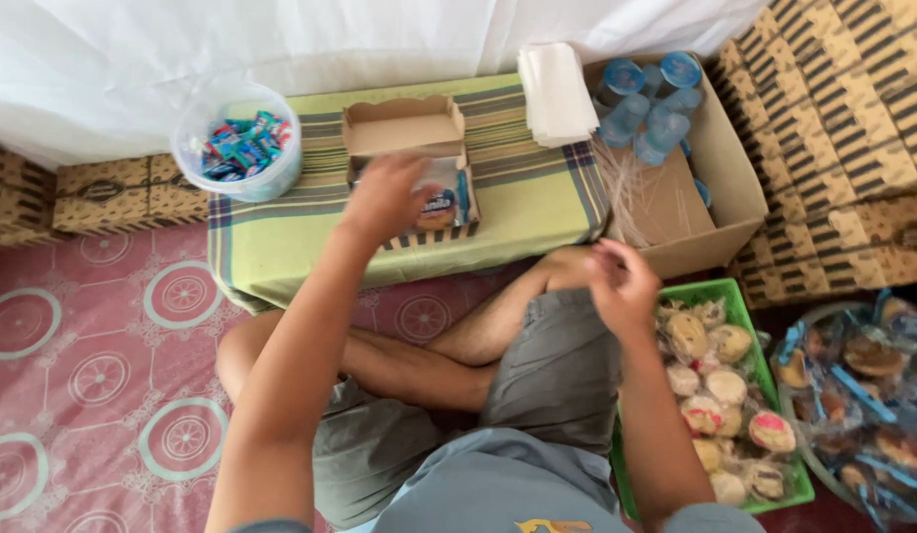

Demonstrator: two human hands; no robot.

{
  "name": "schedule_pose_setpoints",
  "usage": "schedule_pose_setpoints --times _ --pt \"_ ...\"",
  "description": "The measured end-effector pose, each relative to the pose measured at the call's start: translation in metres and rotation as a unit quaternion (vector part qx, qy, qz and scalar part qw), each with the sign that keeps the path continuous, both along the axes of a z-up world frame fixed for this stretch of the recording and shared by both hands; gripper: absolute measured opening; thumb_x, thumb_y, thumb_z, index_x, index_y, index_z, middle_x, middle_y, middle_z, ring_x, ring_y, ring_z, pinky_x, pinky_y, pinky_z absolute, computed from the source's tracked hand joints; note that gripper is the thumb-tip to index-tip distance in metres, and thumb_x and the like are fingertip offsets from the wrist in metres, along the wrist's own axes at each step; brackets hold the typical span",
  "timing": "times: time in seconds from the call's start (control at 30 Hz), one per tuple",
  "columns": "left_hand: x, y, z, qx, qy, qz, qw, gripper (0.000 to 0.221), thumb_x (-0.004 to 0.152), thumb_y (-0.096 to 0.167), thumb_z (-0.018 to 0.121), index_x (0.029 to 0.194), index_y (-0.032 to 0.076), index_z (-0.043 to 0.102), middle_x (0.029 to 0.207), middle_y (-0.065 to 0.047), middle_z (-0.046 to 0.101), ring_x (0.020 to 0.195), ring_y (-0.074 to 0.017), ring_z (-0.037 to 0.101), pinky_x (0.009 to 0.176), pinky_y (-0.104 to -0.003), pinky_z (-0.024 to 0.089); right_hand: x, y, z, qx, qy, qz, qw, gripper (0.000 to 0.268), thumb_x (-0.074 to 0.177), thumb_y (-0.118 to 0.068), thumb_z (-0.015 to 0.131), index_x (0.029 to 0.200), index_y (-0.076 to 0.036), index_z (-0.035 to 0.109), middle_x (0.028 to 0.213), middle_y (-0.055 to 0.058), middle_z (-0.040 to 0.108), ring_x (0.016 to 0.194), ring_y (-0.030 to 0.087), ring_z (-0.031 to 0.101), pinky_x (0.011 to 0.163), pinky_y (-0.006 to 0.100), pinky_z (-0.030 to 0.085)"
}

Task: Folding cardboard boxes and filling them with various snack items like cakes and candies.

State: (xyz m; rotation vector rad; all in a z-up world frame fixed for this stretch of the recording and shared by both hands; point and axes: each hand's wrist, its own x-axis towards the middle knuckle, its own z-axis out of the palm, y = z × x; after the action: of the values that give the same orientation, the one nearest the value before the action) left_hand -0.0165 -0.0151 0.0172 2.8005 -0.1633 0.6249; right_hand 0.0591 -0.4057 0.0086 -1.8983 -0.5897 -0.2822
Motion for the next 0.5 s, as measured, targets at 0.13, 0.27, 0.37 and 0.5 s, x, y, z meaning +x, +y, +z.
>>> schedule_pose_setpoints --times 0.13,0.27,0.37,0.5 --pt "-0.077 -0.018 0.020 -0.129 -0.177 0.049 0.974 0.038 0.087 0.005 0.079 0.124 0.000 0.073 0.119 -0.020 0.067 0.117 -0.0419 0.065 0.103 -0.047 0.049 0.002 -0.107 -0.044 -0.033 -0.010 -0.116 0.993 0.028 0.091 -0.008 0.083 0.117 -0.003 0.074 0.103 0.014 0.074 0.092 0.027 0.072 0.074 0.033 0.058" --pt "-0.163 -0.028 -0.020 -0.133 -0.176 0.229 0.948 0.017 0.094 0.011 0.089 0.106 0.009 0.078 0.101 -0.010 0.069 0.102 -0.0330 0.071 0.093 -0.041 0.056 0.003 -0.220 -0.084 -0.085 -0.056 -0.240 0.965 0.027 0.089 -0.004 0.086 0.113 -0.001 0.075 0.099 0.019 0.073 0.092 0.035 0.072 0.069 0.038 0.058" --pt "-0.208 -0.030 -0.083 -0.039 -0.124 0.265 0.955 0.024 0.098 0.032 0.094 0.089 0.022 0.074 0.084 0.002 0.066 0.080 -0.0242 0.070 0.080 -0.033 0.058 0.007 -0.289 -0.093 -0.193 -0.120 -0.290 0.930 0.032 0.082 -0.011 0.090 0.109 -0.002 0.077 0.093 0.017 0.072 0.087 0.037 0.072 0.074 0.041 0.058" --pt "-0.219 -0.079 -0.061 -0.025 0.071 0.231 0.970 0.030 0.096 0.028 0.077 0.094 0.000 0.068 0.095 -0.019 0.067 0.090 -0.0396 0.063 0.087 -0.048 0.052 -0.010 -0.317 -0.072 -0.273 -0.098 -0.301 0.908 0.030 0.086 -0.005 0.078 0.111 0.006 0.066 0.098 0.018 0.070 0.081 0.031 0.065 0.077 0.040 0.054"
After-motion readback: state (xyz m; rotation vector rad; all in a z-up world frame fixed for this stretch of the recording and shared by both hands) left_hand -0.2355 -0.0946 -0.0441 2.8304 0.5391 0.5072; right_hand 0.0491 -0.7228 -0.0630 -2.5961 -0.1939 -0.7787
